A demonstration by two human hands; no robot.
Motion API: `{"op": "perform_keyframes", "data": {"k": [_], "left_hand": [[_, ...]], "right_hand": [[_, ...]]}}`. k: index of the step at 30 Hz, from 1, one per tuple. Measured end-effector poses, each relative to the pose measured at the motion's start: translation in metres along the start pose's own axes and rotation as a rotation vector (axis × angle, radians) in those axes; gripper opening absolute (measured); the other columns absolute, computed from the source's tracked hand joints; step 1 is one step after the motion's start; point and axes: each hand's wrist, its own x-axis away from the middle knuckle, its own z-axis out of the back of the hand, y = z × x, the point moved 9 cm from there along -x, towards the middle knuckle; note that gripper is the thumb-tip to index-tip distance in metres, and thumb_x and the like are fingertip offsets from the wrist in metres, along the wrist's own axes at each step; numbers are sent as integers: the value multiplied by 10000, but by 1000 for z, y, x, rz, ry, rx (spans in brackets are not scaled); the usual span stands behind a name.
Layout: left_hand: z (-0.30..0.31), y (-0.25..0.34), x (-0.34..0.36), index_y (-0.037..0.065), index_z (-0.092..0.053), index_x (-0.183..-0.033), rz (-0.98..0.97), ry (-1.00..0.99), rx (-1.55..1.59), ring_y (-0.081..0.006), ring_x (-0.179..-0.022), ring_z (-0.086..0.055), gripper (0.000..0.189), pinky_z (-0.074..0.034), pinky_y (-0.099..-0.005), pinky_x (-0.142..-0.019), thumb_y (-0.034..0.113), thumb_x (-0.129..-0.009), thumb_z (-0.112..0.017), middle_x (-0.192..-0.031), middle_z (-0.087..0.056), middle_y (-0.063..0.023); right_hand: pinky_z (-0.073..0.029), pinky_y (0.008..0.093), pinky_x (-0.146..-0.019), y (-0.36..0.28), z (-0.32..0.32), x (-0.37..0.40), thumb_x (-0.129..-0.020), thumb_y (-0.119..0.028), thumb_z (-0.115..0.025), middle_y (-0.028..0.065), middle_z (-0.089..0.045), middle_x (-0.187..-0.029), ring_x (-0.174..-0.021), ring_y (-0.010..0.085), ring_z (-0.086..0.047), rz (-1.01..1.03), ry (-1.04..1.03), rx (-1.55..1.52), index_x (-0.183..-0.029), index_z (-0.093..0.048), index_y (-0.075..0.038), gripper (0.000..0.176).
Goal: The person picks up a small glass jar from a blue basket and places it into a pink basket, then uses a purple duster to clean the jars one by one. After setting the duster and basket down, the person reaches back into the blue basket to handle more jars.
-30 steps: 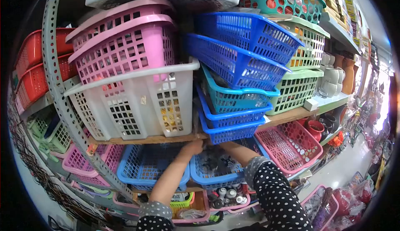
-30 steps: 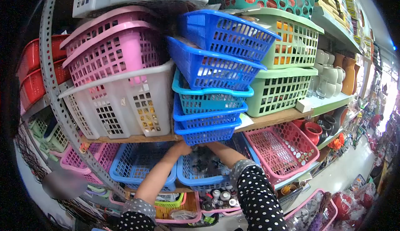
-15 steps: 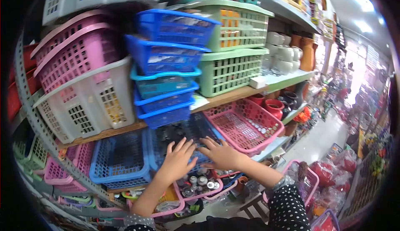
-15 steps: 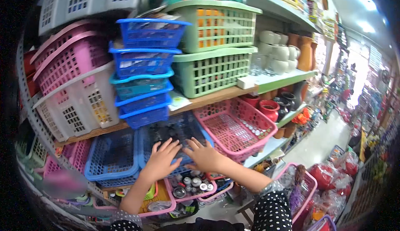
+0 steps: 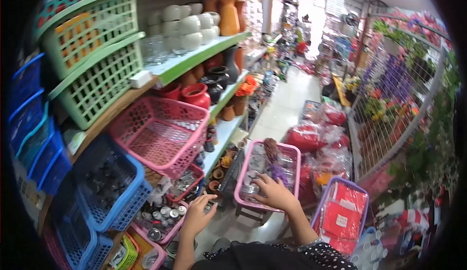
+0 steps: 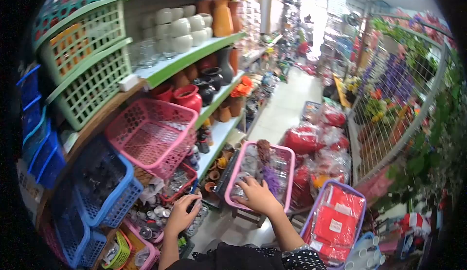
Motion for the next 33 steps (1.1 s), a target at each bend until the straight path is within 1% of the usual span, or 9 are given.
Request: {"op": "perform_keyframes", "data": {"k": [5, 10, 15, 17, 21, 23, 27, 30, 33], "left_hand": [[-69, 13, -28, 52, -596, -923, -17, -151, 26, -267, -929, -565, 190, -387, -380, -860, 176, -783, -627, -925, -613, -76], [-120, 12, -61, 55, -605, -873, -74, -222, 76, -248, -883, -577, 160, -420, -365, -772, 175, -772, -633, -854, -609, -74], [-164, 2, -96, 58, -603, -880, -5, -382, 174, -252, -889, -575, 179, -422, -365, -783, 205, -780, -624, -873, -611, -83], [-175, 1, -111, 58, -602, -890, -86, -379, 124, -267, -903, -574, 191, -427, -370, -784, 215, -782, -621, -901, -614, -90], [-193, -13, -143, 60, -595, -925, -124, -420, 117, -277, -941, -566, 209, -425, -382, -799, 221, -792, -610, -924, -612, -96], [-209, -32, -156, 62, -586, -966, -104, -463, 161, -285, -937, -564, 259, -427, -389, -800, 244, -786, -623, -959, -607, -100], [-249, -92, -167, 71, -533, -1095, -47, -502, -160, -296, -1056, -507, 474, -402, -450, -853, 347, -737, -676, -1106, -565, -109], [-282, -133, -162, 16, -498, -1140, 82, -760, -441, -312, -1141, -429, 669, -344, -520, -901, 440, -672, -718, -1136, -542, -135], [-294, -140, -163, -1, -496, -1143, 38, -749, -539, -320, -1144, -417, 685, -339, -520, -908, 437, -669, -724, -1167, -514, -152]], "right_hand": [[-369, 516, -910, 93, -16, 50, -824, -468, -554, 155, -499, -1192, -1111, 309, -495, -395, -73, -103, -1181, -494, -82, 529], [-468, 416, -806, 160, -65, 57, -812, -478, -563, 163, -555, -1085, -965, 332, -572, -580, 71, -124, -1146, -514, -66, 533], [-418, 436, -892, 205, -133, 49, -732, -364, -688, 272, -458, -1165, -1053, 399, -496, -748, 178, -149, -1248, -378, 16, 713], [-439, 443, -862, 217, -148, 46, -698, -330, -707, 278, -502, -1100, -1001, 422, -524, -745, 280, -195, -1246, -334, 21, 751], [-455, 460, -818, 239, -141, 41, -679, -291, -695, 292, -550, -1016, -943, 447, -550, -859, 195, -225, -1216, -307, 31, 737], [-463, 480, -775, 246, -120, 49, -670, -265, -673, 309, -578, -932, -883, 467, -567, -933, 311, -359, -1180, -306, 38, 697], [-471, 438, -753, 258, -98, 77, -691, -249, -627, 303, -591, -910, -836, 406, -613, -917, 467, -495, -1201, -352, 12, 635], [-449, 394, -832, 262, -90, 111, -704, -265, -618, 286, -582, -988, -937, 373, -593, -1006, 508, -679, -1229, -352, -13, 640], [-448, 381, -831, 261, -84, 144, -707, -262, -614, 269, -577, -1009, -945, 336, -591, -1025, 559, -713, -1222, -369, -13, 622]]}}
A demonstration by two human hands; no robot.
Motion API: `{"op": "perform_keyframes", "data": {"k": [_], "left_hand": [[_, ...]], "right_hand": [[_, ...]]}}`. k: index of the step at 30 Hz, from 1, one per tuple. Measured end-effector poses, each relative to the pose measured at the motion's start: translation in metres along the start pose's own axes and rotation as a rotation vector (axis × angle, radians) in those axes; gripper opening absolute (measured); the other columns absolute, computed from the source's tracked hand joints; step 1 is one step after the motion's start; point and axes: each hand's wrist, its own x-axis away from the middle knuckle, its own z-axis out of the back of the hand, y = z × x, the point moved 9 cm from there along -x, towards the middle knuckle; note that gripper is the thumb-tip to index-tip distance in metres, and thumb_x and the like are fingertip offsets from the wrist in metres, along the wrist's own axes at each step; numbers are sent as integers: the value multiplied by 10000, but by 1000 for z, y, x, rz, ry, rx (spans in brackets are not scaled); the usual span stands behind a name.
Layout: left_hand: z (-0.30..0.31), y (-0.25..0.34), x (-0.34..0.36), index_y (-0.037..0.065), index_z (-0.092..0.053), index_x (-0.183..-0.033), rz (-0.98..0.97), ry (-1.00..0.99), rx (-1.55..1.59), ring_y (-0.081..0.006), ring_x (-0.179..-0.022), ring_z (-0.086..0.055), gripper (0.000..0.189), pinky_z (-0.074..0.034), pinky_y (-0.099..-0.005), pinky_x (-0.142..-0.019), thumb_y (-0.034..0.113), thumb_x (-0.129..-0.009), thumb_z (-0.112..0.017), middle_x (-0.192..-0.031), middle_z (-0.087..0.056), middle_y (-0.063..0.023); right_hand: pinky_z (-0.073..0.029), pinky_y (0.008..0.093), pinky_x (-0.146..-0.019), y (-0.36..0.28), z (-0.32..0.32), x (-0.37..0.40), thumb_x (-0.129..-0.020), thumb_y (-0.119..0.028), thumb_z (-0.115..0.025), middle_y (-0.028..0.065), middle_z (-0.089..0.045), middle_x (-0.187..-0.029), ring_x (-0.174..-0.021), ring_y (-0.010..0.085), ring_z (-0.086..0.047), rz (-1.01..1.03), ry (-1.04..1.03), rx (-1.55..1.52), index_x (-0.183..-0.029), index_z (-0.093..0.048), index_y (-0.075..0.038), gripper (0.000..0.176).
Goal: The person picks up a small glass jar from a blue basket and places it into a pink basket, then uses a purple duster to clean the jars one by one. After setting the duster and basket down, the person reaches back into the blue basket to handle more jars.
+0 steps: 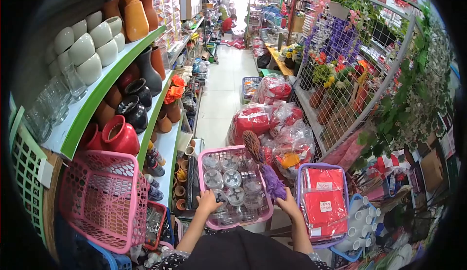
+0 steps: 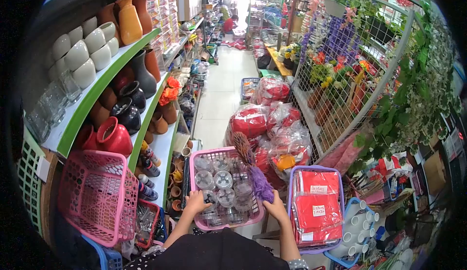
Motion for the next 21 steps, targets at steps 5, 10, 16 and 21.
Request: {"op": "perform_keyframes", "data": {"k": [5, 10, 16, 21], "left_hand": [[1, -3, -12, 12, -573, -1063, -12, 20, -19, -328, -1149, -407, 609, -355, -481, -932, 397, -632, -766, -1146, -496, -159], [6, -7, -18, 18, -579, -976, -146, -25, 283, -310, -948, -547, 523, -444, -410, -813, 356, -632, -781, -944, -577, -143], [24, -9, -8, 53, -540, -864, 106, -190, 1293, -93, -691, -567, 321, -472, -248, -617, 230, -715, -762, -761, -583, -30], [50, -4, -14, 70, -523, -970, 38, -180, 1971, -146, -768, -607, 154, -520, -335, -750, 114, -842, -598, -876, -604, -36]], "right_hand": [[-464, 358, -781, 7, 8, 36, -756, -240, -622, 200, -593, -973, -877, 258, -594, -140, -77, -51, -1233, -368, -17, 584], [-462, 316, -752, 12, -16, 43, -794, -259, -645, 117, -596, -912, -821, 181, -574, 25, -28, -37, -1223, -414, -23, 542], [-438, 257, -683, -42, -35, 35, -771, -164, -648, 55, -589, -852, -742, 113, -533, 141, 44, -157, -1152, -504, -2, 439], [-450, 292, -751, -71, -34, 38, -779, -147, -624, 107, -624, -895, -799, 158, -573, 232, 16, -193, -1185, -522, 1, 444]]}}
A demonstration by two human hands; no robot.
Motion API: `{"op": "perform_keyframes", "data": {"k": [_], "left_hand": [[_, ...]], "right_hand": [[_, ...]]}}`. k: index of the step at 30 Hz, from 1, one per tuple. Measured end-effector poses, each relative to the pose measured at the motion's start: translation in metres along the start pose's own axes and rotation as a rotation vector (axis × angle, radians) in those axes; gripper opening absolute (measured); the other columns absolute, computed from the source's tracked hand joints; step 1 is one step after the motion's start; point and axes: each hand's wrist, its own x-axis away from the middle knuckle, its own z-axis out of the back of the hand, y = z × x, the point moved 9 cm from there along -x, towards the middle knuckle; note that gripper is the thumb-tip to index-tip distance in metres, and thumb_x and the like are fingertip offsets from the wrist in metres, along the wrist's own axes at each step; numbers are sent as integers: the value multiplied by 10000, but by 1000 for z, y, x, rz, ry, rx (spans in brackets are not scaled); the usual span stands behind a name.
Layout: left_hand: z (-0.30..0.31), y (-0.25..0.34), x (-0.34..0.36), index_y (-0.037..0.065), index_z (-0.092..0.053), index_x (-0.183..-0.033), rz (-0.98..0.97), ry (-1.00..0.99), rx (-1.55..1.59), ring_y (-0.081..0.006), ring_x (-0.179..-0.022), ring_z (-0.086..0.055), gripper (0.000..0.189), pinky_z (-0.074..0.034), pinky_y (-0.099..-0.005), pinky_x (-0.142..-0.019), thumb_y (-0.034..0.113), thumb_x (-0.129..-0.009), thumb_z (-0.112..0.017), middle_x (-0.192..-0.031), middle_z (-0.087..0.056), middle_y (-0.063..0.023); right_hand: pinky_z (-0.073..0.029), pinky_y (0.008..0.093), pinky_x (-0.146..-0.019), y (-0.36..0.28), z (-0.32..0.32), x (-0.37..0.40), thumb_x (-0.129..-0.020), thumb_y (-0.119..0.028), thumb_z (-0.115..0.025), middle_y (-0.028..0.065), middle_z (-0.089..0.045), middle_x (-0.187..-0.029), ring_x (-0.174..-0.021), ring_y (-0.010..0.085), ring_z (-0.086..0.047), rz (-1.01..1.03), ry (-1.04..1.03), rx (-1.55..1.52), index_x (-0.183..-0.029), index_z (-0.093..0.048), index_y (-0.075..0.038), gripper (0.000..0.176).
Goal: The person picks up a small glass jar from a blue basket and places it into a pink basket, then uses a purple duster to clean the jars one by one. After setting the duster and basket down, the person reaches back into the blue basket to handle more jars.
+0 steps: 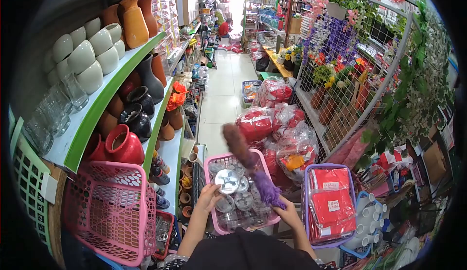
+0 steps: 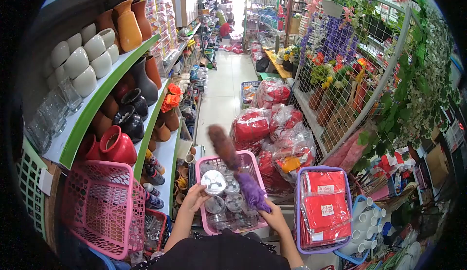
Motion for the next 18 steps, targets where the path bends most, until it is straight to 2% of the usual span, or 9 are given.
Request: {"op": "perform_keyframes", "data": {"k": [2, 5, 7, 9, 11, 13, 15, 17, 18], "left_hand": [[-4, 11, 1, 67, -513, -996, -67, -57, 77, -159, -807, -614, 162, -523, -357, -771, 92, -849, -578, -907, -610, -52], [-22, 30, 8, 62, -480, -1066, -171, -113, 191, -178, -872, -620, 224, -533, -378, -799, 65, -855, -556, -959, -610, -72], [-26, 34, 6, 66, -463, -1099, -201, -128, 157, -187, -893, -621, 251, -532, -369, -807, 63, -862, -543, -996, -606, -78], [-28, 37, 6, 63, -466, -1101, -211, -125, 144, -193, -898, -621, 249, -530, -373, -811, 66, -864, -542, -1006, -605, -83], [-28, 36, 8, 52, -449, -1158, -219, -85, 203, -201, -920, -608, 269, -525, -366, -816, 84, -895, -490, -1037, -584, -84], [-31, 35, 14, 48, -455, -1133, -231, -98, 203, -195, -914, -607, 265, -532, -350, -793, 91, -881, -526, -1034, -581, -91], [-28, 29, 8, 51, -467, -1105, -216, -107, 138, -198, -918, -604, 238, -528, -350, -800, 89, -879, -532, -1030, -580, -82], [-27, 23, 3, 55, -478, -1092, -204, -115, 131, -203, -916, -605, 220, -523, -365, -813, 93, -881, -528, -1037, -584, -80], [-35, 26, 6, 57, -483, -1094, -208, -128, 190, -208, -922, -605, 219, -515, -379, -829, 99, -884, -523, -1052, -584, -80]], "right_hand": [[-444, 262, -791, -9, -8, 5, -771, -61, -632, 74, -623, -992, -861, 108, -543, -3, -267, 26, -1257, -485, -9, 510], [-432, 256, -831, -25, 3, 5, -765, -42, -637, 88, -628, -1037, -916, 104, -542, -47, -294, 299, -1262, -480, -26, 522], [-430, 250, -828, -24, 5, 3, -765, -41, -638, 73, -630, -1014, -911, 92, -532, -75, -227, 284, -1253, -487, -27, 512], [-453, 277, -748, -32, 3, 5, -737, -76, -618, 170, -631, -827, -760, 108, -559, 42, -226, 203, -1255, -497, -74, 532], [-454, 282, -752, -27, 3, 7, -743, -83, -628, 164, -635, -836, -764, 107, -560, 69, -314, 152, -1254, -498, -73, 528], [-453, 280, -766, -26, 6, 7, -750, -81, -639, 151, -653, -895, -797, 108, -567, 36, -310, 173, -1255, -499, -73, 524], [-444, 278, -805, -22, 16, 9, -756, -76, -636, 150, -655, -982, -861, 114, -568, -39, -201, 262, -1260, -497, -80, 523], [-432, 275, -840, -19, 15, 14, -761, -85, -631, 160, -643, -1041, -926, 143, -583, -38, -286, 146, -1265, -496, -100, 522], [-428, 282, -857, -17, 13, 20, -766, -103, -631, 178, -637, -1046, -961, 176, -596, -78, -400, 224, -1264, -497, -103, 516]]}}
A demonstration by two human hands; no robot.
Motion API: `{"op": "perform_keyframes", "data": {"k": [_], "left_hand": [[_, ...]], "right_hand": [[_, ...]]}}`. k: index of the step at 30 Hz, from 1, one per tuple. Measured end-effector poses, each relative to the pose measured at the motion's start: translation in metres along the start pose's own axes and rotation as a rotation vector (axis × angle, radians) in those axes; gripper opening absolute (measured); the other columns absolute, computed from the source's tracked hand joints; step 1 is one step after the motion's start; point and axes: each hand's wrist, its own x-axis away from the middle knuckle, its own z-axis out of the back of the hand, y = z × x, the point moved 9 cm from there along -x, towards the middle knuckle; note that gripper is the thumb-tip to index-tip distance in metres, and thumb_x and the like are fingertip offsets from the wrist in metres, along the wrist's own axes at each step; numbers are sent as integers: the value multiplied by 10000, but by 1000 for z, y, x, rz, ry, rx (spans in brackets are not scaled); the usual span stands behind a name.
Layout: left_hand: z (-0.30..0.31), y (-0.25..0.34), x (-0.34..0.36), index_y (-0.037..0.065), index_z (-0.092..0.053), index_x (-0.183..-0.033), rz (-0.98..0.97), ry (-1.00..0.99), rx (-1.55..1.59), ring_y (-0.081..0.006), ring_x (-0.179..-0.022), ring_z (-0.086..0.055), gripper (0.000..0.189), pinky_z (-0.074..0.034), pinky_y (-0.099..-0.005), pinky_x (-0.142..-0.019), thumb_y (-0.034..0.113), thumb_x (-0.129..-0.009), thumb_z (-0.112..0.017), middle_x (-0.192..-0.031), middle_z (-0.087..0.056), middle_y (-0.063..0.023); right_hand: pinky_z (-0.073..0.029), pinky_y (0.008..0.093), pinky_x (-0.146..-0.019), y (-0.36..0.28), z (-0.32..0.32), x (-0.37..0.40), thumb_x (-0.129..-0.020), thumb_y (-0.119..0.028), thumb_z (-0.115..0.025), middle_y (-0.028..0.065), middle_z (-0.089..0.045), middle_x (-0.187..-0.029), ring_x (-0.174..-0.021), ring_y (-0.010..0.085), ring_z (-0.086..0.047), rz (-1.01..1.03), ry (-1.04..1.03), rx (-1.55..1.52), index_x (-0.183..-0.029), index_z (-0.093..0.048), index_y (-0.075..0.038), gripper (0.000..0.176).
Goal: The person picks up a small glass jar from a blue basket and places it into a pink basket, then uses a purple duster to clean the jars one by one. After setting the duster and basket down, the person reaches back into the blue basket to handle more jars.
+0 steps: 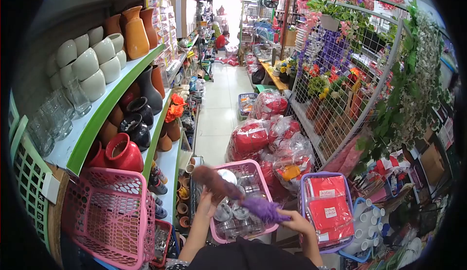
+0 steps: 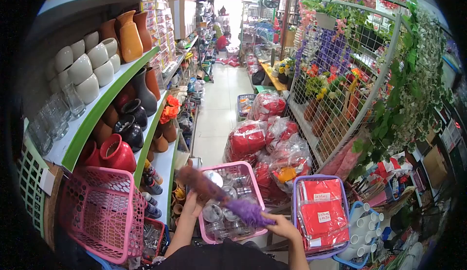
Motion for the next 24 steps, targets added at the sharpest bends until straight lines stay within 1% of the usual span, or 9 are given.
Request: {"op": "perform_keyframes", "data": {"k": [4, 7, 9, 11, 13, 18, 21, 22, 24], "left_hand": [[-3, -9, -3, 57, -481, -1121, 33, -56, -34, -214, -955, -607, 232, -508, -395, -843, 96, -893, -499, -1035, -605, -74], [-4, -17, -5, 67, -490, -1106, 40, -28, -74, -203, -936, -607, 228, -502, -392, -857, 92, -882, -522, -1074, -586, -73], [-5, -22, -5, 72, -476, -1123, 46, -48, -2, -201, -949, -603, 250, -512, -377, -843, 96, -880, -530, -1066, -585, -72], [-3, -25, -4, 74, -469, -1131, 52, -63, 29, -201, -955, -602, 261, -516, -369, -836, 98, -879, -533, -1062, -584, -72], [-1, -28, -4, 81, -472, -1179, 93, -95, -105, -224, -1028, -565, 285, -484, -399, -877, 127, -900, -509, -1125, -563, -69], [-16, -19, 7, 95, -471, -1097, 79, -4, 51, -201, -935, -601, 255, -513, -363, -798, 71, -856, -553, -1036, -589, -68], [6, -25, -3, 109, -471, -1137, 90, -65, -36, -216, -969, -582, 295, -503, -379, -826, 98, -859, -568, -1062, -573, -47], [10, -23, -6, 69, -467, -1185, 41, -92, -102, -237, -1021, -565, 304, -476, -425, -880, 188, -910, -517, -1096, -570, -86], [8, -21, -7, 59, -467, -1177, 6, -73, 31, -234, -1007, -574, 288, -483, -420, -879, 151, -907, -505, -1087, -575, -91]], "right_hand": [[-420, 283, -878, -3, 7, 10, -772, -123, -644, 177, -633, -1060, -988, 206, -598, -46, 139, -21, -1275, -486, -102, 527], [-447, 248, -792, -5, 17, 19, -793, -42, -631, 56, -622, -980, -858, 101, -540, -17, 288, 39, -1264, -480, -16, 495], [-444, 256, -795, -17, -3, 22, -797, -58, -638, 63, -625, -975, -855, 101, -531, 151, 54, -56, -1262, -479, -14, 493], [-436, 267, -836, -16, -3, 21, -793, -68, -645, 90, -626, -1035, -916, 117, -541, 67, 67, -60, -1262, -477, -16, 501], [-412, 276, -902, -4, 13, 21, -782, -67, -651, 125, -606, -1117, -1018, 147, -542, -83, 281, -36, -1258, -483, -20, 507], [-442, 289, -830, -12, -4, 17, -789, -154, -621, 212, -635, -1002, -893, 168, -603, 180, 87, -17, -1255, -491, -57, 494], [-438, 290, -842, -1, 12, 9, -773, -152, -636, 212, -636, -994, -894, 196, -614, -25, 297, 3, -1257, -499, -85, 507], [-437, 296, -842, -5, 11, 8, -772, -160, -636, 212, -637, -983, -887, 215, -620, -49, 281, 36, -1256, -502, -100, 506], [-438, 300, -837, -4, 1, 1, -773, -159, -631, 212, -636, -990, -888, 212, -620, 51, 142, 40, -1255, -502, -98, 503]]}}
